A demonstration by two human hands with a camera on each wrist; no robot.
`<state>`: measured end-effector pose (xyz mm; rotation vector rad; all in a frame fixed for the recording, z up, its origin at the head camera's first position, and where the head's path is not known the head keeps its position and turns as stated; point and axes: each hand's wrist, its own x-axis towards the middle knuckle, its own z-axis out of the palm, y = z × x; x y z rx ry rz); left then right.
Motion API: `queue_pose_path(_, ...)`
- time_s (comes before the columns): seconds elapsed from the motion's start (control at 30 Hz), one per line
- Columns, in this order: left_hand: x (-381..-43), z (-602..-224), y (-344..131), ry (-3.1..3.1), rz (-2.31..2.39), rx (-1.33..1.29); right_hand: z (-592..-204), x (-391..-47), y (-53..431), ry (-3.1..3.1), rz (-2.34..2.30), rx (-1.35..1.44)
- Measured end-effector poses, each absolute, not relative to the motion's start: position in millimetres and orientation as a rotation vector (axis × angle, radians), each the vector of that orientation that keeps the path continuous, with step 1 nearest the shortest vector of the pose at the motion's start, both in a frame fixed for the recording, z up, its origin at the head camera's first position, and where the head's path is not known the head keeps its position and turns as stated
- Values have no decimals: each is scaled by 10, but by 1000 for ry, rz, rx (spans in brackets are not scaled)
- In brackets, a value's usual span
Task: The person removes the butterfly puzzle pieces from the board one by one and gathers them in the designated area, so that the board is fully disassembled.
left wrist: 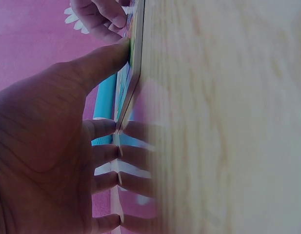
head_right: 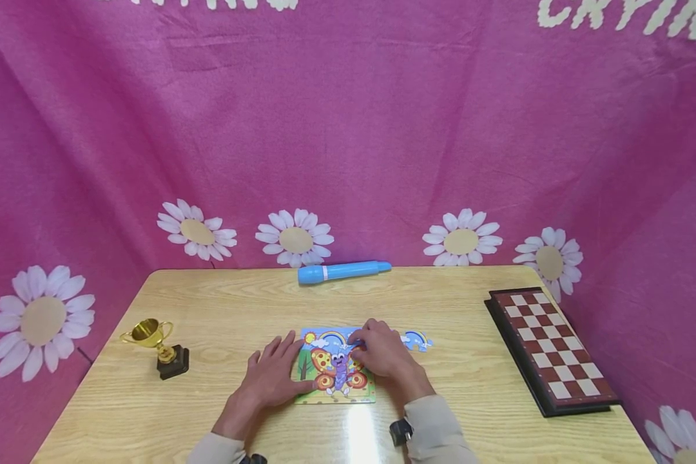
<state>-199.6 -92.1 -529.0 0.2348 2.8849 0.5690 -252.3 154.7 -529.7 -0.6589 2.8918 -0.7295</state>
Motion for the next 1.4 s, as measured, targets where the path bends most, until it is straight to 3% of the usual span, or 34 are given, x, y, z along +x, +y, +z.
queue_pose_path(1.4,-2003,-5273,-922,2868,571,242,-5268,-2555,1512,2851,-874,-461)
